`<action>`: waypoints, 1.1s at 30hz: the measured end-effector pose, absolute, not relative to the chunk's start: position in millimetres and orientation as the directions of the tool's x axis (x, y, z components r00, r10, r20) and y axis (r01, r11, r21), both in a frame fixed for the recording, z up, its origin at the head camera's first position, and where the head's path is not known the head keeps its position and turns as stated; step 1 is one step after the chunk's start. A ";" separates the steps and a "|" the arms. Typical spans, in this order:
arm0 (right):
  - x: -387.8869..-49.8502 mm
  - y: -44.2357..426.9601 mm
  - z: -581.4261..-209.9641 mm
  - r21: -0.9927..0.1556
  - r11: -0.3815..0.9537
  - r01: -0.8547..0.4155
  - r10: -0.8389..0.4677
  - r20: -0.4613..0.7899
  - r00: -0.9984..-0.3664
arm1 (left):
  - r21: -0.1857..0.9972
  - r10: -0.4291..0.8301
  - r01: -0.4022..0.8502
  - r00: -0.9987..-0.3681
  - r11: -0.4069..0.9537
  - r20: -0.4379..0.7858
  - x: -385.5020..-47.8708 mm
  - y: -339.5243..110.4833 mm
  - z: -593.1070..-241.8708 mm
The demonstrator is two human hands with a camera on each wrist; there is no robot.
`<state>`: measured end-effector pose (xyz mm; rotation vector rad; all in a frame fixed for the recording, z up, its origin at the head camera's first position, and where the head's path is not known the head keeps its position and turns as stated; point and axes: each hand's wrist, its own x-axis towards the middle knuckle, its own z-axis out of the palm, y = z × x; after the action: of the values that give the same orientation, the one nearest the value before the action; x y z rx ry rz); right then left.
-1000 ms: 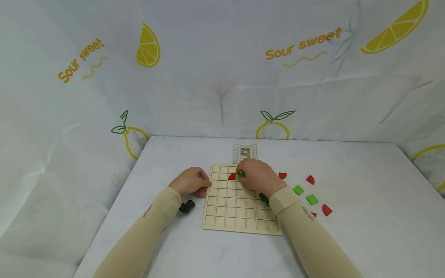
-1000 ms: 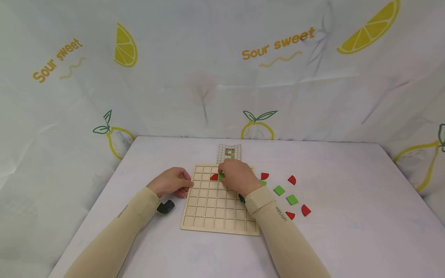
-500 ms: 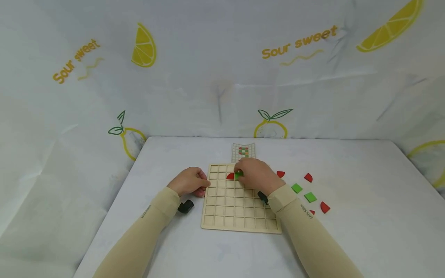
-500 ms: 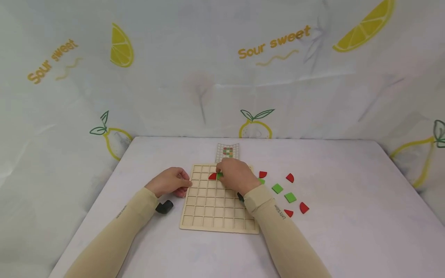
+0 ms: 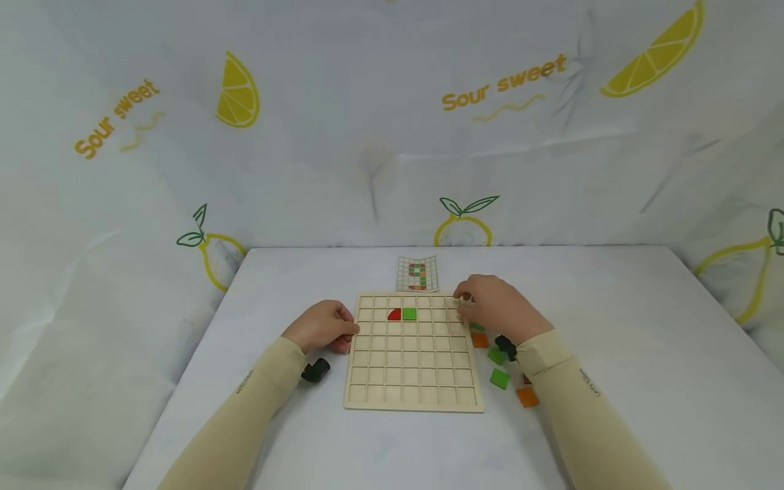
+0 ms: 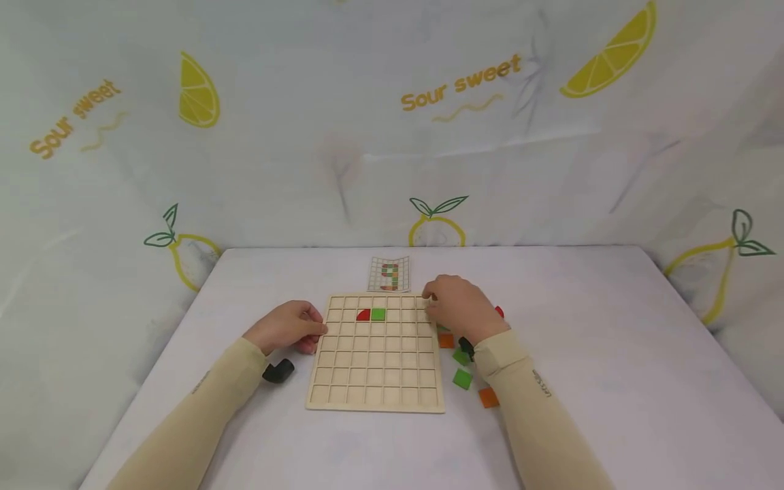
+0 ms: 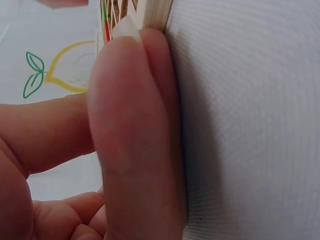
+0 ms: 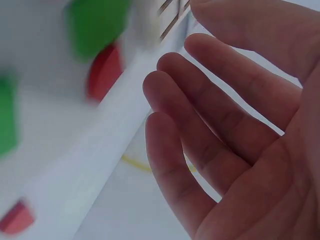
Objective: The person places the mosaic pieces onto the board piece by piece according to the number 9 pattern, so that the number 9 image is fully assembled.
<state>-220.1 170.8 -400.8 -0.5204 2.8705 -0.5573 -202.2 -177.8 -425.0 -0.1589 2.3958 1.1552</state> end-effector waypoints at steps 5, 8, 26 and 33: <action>-217.5 214.0 -401.3 -0.380 0.901 -0.211 -0.274 -0.121 -0.954 | 0.710 0.093 -0.306 -0.881 0.634 -0.463 -201.4 -178.8 -424.9; -214.4 234.4 -402.0 -0.370 0.915 -0.159 -0.223 -0.137 -0.965 | 0.712 0.096 -0.305 -0.882 0.632 -0.462 -200.4 -179.5 -424.0; -206.1 280.9 -404.1 -0.368 0.928 -0.066 -0.137 -0.171 -0.976 | 0.740 0.126 -0.286 -0.886 0.609 -0.446 -201.9 -177.4 -425.1; -207.1 275.7 -406.7 -0.376 0.923 -0.083 -0.159 -0.175 -0.972 | 0.734 0.118 -0.298 -0.882 0.610 -0.457 -204.6 -180.0 -429.5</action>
<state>-207.1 275.7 -406.7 -0.1836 2.8798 -0.5506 -204.6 -180.0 -429.5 -0.1427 2.3712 1.2011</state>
